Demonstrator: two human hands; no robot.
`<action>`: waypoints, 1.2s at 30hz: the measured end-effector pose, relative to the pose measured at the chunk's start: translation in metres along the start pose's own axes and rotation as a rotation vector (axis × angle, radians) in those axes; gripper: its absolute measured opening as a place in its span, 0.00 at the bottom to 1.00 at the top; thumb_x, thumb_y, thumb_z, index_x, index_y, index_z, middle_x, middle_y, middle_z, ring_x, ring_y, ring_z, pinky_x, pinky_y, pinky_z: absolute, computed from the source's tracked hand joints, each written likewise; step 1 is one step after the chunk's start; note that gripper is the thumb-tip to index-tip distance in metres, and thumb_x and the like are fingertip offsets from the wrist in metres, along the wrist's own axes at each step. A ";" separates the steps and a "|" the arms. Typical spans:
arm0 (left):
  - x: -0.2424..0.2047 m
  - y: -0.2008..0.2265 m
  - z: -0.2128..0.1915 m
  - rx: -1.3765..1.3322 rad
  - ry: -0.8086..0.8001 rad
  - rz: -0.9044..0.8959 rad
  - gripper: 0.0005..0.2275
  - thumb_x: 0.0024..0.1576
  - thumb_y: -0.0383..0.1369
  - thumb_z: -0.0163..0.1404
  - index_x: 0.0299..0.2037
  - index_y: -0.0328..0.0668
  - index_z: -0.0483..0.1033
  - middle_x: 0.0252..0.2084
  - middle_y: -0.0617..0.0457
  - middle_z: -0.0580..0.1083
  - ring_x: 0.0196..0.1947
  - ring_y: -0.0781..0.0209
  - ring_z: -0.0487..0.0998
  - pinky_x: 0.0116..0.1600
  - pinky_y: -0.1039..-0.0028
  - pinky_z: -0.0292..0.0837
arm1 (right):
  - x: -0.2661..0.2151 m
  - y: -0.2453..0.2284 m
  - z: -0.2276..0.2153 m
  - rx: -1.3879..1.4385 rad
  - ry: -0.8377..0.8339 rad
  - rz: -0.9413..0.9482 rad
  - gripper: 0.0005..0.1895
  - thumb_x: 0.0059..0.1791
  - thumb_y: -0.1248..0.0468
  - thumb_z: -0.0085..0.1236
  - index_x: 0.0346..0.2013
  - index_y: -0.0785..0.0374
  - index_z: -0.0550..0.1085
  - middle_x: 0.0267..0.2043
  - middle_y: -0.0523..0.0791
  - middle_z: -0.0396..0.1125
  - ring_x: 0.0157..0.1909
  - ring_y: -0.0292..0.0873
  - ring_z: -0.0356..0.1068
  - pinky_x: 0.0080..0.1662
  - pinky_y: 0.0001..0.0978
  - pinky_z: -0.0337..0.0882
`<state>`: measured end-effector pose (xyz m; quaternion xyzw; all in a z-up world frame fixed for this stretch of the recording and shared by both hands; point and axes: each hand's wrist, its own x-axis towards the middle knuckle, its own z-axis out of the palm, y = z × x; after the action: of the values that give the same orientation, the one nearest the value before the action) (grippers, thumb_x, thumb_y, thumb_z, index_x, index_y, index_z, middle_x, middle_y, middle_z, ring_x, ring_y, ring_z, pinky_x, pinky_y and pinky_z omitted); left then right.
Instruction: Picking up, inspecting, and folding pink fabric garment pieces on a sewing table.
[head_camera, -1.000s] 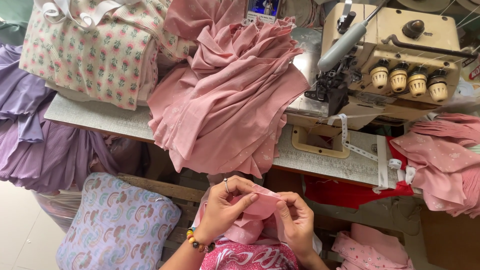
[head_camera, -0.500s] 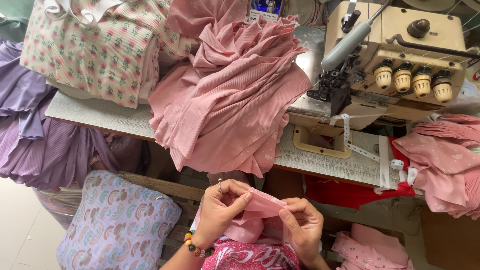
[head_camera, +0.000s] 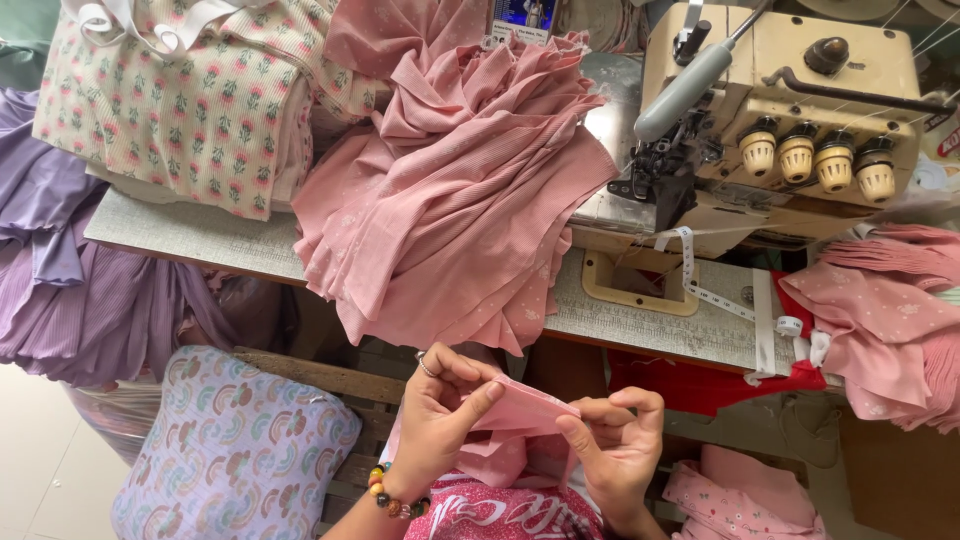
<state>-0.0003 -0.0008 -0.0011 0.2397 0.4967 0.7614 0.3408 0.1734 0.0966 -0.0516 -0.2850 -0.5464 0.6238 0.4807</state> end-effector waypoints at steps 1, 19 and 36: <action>0.000 -0.001 0.000 0.024 0.011 0.034 0.11 0.55 0.23 0.60 0.34 0.42 0.66 0.36 0.43 0.81 0.39 0.58 0.83 0.46 0.74 0.78 | 0.001 0.001 0.001 0.007 -0.019 -0.082 0.27 0.42 0.74 0.68 0.48 0.56 0.61 0.33 0.49 0.76 0.36 0.42 0.79 0.44 0.32 0.80; 0.101 0.136 0.033 0.943 -0.156 1.517 0.09 0.65 0.33 0.46 0.30 0.49 0.66 0.32 0.51 0.77 0.23 0.59 0.72 0.31 0.69 0.65 | 0.075 -0.072 0.114 0.269 0.002 -0.495 0.14 0.52 0.72 0.58 0.38 0.57 0.61 0.37 0.54 0.68 0.21 0.36 0.61 0.25 0.21 0.60; 0.206 -0.043 0.134 1.441 -0.070 1.089 0.02 0.46 0.28 0.58 0.24 0.47 0.80 0.25 0.55 0.73 0.29 0.53 0.73 0.35 0.63 0.63 | 0.158 0.028 0.007 -0.299 0.282 -0.187 0.09 0.54 0.67 0.59 0.44 0.59 0.67 0.33 0.45 0.73 0.32 0.34 0.71 0.38 0.30 0.70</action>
<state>-0.0286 0.2463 0.0166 0.6201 0.6602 0.3140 -0.2846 0.0999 0.2397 -0.0497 -0.3857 -0.5841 0.4425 0.5606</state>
